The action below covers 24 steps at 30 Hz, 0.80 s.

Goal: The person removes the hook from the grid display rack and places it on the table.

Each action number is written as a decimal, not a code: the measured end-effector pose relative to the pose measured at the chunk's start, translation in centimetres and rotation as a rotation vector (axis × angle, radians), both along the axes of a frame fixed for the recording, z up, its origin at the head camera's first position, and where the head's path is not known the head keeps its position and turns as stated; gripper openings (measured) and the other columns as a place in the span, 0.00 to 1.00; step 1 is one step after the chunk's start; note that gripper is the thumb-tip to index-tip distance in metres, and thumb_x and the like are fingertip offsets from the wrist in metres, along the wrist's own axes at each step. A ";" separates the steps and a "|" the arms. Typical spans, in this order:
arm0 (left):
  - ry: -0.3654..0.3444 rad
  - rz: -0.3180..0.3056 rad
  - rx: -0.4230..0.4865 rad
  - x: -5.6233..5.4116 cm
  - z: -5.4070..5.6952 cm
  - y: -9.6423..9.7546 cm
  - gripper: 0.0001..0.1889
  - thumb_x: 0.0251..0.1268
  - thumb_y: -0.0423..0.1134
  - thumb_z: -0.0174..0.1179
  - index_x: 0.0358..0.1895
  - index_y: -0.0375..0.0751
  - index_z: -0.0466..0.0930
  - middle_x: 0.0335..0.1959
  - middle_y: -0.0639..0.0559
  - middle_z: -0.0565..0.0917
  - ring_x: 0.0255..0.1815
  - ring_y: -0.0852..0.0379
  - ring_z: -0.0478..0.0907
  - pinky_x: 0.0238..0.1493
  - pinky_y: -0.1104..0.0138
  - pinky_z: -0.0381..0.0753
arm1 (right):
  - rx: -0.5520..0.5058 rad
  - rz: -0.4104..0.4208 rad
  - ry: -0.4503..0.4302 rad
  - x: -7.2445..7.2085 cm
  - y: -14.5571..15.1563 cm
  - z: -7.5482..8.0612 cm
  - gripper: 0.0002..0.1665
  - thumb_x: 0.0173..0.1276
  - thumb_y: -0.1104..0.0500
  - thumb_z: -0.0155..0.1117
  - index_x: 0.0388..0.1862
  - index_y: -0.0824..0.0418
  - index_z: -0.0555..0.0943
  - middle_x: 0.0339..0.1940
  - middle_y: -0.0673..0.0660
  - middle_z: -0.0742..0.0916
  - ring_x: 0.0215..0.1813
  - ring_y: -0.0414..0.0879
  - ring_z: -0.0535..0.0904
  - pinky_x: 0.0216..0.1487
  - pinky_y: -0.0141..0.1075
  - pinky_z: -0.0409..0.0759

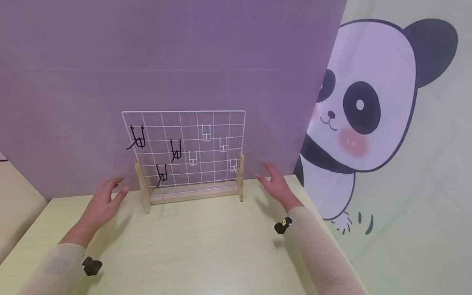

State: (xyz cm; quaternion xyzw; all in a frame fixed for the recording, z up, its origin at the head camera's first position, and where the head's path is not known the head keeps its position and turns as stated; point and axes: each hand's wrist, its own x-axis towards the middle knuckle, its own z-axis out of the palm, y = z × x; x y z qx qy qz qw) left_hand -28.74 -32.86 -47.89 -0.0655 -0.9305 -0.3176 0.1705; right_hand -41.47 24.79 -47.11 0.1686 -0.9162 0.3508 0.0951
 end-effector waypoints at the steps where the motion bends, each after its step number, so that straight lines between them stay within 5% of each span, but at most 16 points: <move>1: -0.003 -0.002 0.023 0.0 0.1 0.2 0.34 0.92 0.51 0.51 0.81 0.23 0.61 0.77 0.21 0.64 0.75 0.21 0.65 0.69 0.25 0.69 | -0.044 0.001 -0.018 0.2 -0.3 0.3 0.41 0.87 0.44 0.62 0.88 0.62 0.65 0.86 0.68 0.70 0.86 0.68 0.63 0.85 0.66 0.60; 10: 0.021 -0.013 0.199 0.0 1.1 1.1 0.34 0.89 0.48 0.58 0.81 0.26 0.62 0.76 0.23 0.67 0.74 0.21 0.68 0.69 0.26 0.71 | -0.318 0.046 -0.014 0.1 -2.4 1.8 0.33 0.88 0.51 0.63 0.82 0.64 0.71 0.81 0.65 0.77 0.81 0.63 0.71 0.82 0.59 0.70; 17: 0.040 0.006 0.268 -0.1 2.7 2.3 0.34 0.88 0.49 0.59 0.81 0.28 0.63 0.77 0.25 0.69 0.75 0.22 0.68 0.73 0.28 0.69 | -0.423 0.066 0.010 0.2 -3.9 2.9 0.29 0.85 0.59 0.66 0.78 0.69 0.75 0.76 0.68 0.80 0.78 0.65 0.75 0.79 0.59 0.73; 24: 0.136 0.009 0.353 -0.4 3.8 3.6 0.28 0.86 0.42 0.62 0.76 0.26 0.68 0.72 0.26 0.74 0.74 0.26 0.70 0.74 0.31 0.69 | -0.460 0.094 0.037 -0.2 -5.3 3.4 0.27 0.83 0.61 0.69 0.75 0.69 0.78 0.74 0.67 0.82 0.75 0.64 0.78 0.77 0.57 0.76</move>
